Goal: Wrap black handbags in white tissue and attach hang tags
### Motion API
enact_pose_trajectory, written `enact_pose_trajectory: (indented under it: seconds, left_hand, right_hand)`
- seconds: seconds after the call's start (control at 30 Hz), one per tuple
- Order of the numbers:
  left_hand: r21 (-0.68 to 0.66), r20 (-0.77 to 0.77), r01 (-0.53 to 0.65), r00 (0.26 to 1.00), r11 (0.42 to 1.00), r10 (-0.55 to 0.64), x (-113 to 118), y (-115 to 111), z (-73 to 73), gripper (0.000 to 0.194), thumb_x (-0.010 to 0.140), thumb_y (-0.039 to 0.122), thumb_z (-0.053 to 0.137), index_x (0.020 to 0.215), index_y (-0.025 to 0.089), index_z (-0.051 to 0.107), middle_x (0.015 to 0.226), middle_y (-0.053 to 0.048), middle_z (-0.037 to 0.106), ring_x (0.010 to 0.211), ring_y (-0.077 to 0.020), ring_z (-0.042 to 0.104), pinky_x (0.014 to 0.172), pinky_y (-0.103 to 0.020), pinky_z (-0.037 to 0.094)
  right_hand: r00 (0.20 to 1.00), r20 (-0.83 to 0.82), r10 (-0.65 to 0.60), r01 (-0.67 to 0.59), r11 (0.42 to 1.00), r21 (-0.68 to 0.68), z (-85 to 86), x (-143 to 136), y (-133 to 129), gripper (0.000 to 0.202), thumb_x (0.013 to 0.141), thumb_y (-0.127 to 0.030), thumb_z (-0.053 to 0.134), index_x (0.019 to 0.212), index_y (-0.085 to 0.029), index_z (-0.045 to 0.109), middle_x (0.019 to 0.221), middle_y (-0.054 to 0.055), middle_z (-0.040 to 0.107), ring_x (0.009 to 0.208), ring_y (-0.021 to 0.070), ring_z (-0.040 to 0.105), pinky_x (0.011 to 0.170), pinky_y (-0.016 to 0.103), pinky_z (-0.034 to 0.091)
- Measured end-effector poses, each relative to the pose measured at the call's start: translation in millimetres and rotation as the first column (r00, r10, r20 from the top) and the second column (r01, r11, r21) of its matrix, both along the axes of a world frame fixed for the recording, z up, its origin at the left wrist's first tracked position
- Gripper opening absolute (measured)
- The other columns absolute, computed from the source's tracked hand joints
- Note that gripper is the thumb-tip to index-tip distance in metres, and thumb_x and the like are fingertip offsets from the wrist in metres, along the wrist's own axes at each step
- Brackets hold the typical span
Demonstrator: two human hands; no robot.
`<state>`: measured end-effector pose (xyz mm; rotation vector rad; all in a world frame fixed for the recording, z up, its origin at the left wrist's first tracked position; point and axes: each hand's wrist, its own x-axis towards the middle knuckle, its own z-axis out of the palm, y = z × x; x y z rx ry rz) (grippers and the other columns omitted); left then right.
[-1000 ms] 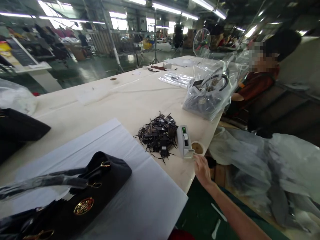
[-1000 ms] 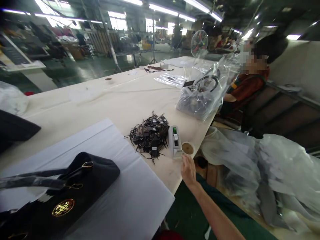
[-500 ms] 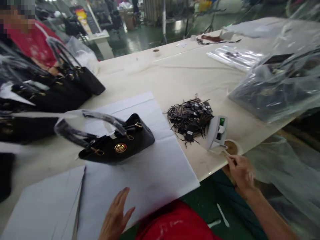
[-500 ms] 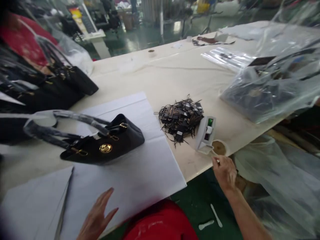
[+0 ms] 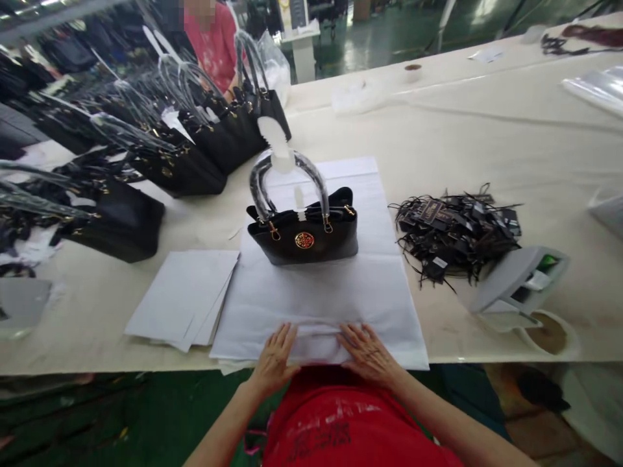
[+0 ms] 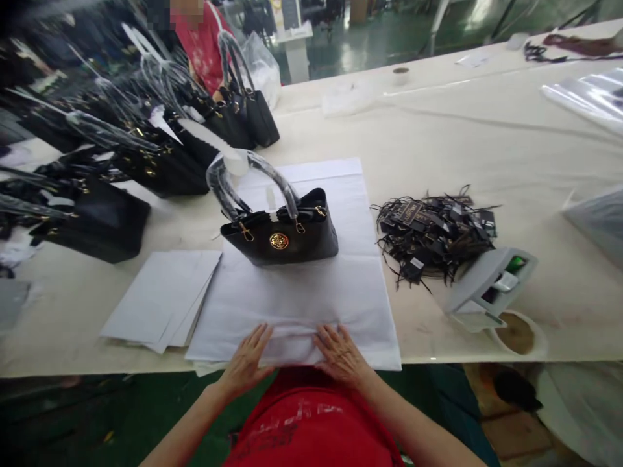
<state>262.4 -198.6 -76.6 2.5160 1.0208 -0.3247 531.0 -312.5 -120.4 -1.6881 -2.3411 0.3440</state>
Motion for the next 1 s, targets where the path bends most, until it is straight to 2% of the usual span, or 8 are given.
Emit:
enact_pose_trajectory:
  seconds: [0.17,0.33,0.47,0.53,0.63,0.77,0.9,1.0]
  left_hand:
    - [0.051,0.068,0.0,0.998,0.999,-0.003,1,-9,1.2,0.074,0.076,0.031,0.059,0.14,0.016,0.025,0.142,-0.018,0.035,0.134,-0.0298,0.028,0.104,-0.049,0.032]
    - [0.194,0.124,0.008,0.992,0.981,-0.033,27,-5,-3.3,0.061,0.076,0.034,0.063,0.13,0.015,0.041,0.132,-0.018,0.047,0.124,-0.0309,0.042,0.098,-0.049,0.038]
    - [0.372,0.184,-0.003,0.98,0.928,-0.07,44,1,-8.0,0.022,0.077,0.012,0.056,0.099,0.016,0.06,0.109,-0.012,0.061,0.1,-0.0248,0.056,0.082,-0.039,0.047]
    - [0.423,0.207,-0.022,0.976,0.906,-0.073,51,6,-3.6,0.016,0.077,0.003,0.049,0.079,0.016,0.059,0.092,-0.009,0.064,0.085,-0.0211,0.058,0.073,-0.034,0.047]
    - [0.493,0.252,-0.064,0.965,0.868,-0.072,63,16,15.7,0.021,0.079,0.0,0.042,0.073,0.016,0.055,0.076,-0.006,0.061,0.071,-0.0185,0.055,0.065,-0.031,0.044]
    - [0.591,0.32,-0.113,0.942,0.798,-0.104,83,42,58.9,0.022,0.085,0.004,0.035,0.078,0.016,0.053,0.07,-0.004,0.057,0.067,-0.0181,0.051,0.067,-0.031,0.041]
    - [0.682,0.361,-0.149,0.92,0.716,-0.152,109,91,104.3,0.021,0.09,0.01,0.033,0.086,0.015,0.053,0.072,-0.005,0.057,0.07,-0.0185,0.052,0.07,-0.031,0.039]
    - [0.732,0.381,-0.179,0.907,0.657,-0.178,129,134,129.5,0.021,0.09,0.012,0.034,0.081,0.016,0.052,0.069,-0.004,0.056,0.067,-0.0186,0.052,0.068,-0.032,0.039]
  right_hand:
    - [0.992,-0.081,-0.093,0.084,0.991,-0.107,20.8,-1,11,0.073,0.076,-0.066,0.048,0.128,-0.014,0.05,0.13,0.015,0.052,0.117,0.0292,0.044,0.099,0.044,0.029]
    - [0.978,-0.099,-0.182,0.163,0.97,-0.181,37.4,-8,25,0.056,0.08,-0.055,0.052,0.121,-0.017,0.054,0.123,0.014,0.056,0.111,0.0277,0.048,0.094,0.042,0.033]
    - [0.974,-0.034,-0.223,0.212,0.958,-0.193,39.8,-16,32,0.042,0.079,-0.045,0.056,0.108,-0.015,0.06,0.114,0.014,0.059,0.103,0.0283,0.051,0.089,0.041,0.036]
    - [0.971,0.013,-0.239,0.237,0.952,-0.195,42.7,-22,36,0.032,0.077,-0.035,0.057,0.099,-0.013,0.062,0.106,0.015,0.062,0.096,0.0284,0.053,0.085,0.041,0.038]
    - [0.967,-0.003,-0.254,0.254,0.966,-0.054,56.8,-29,44,0.041,0.072,-0.023,0.056,0.111,-0.01,0.057,0.108,0.016,0.061,0.098,0.0288,0.052,0.087,0.041,0.036]
    - [0.968,-0.102,-0.229,0.245,0.95,0.194,96.6,-29,74,0.056,0.073,-0.016,0.051,0.127,-0.007,0.044,0.111,0.016,0.059,0.099,0.0257,0.051,0.089,0.038,0.033]
    - [0.95,-0.05,-0.307,0.308,0.905,0.295,141.9,-10,128,0.023,0.084,-0.014,0.042,0.099,-0.014,0.06,0.079,0.008,0.064,0.07,0.0195,0.053,0.068,0.032,0.032]
    - [0.932,0.008,-0.363,0.339,0.879,0.337,168.8,10,171,0.021,0.085,-0.015,0.042,0.076,-0.017,0.06,0.066,0.004,0.061,0.061,0.0175,0.05,0.061,0.031,0.027]
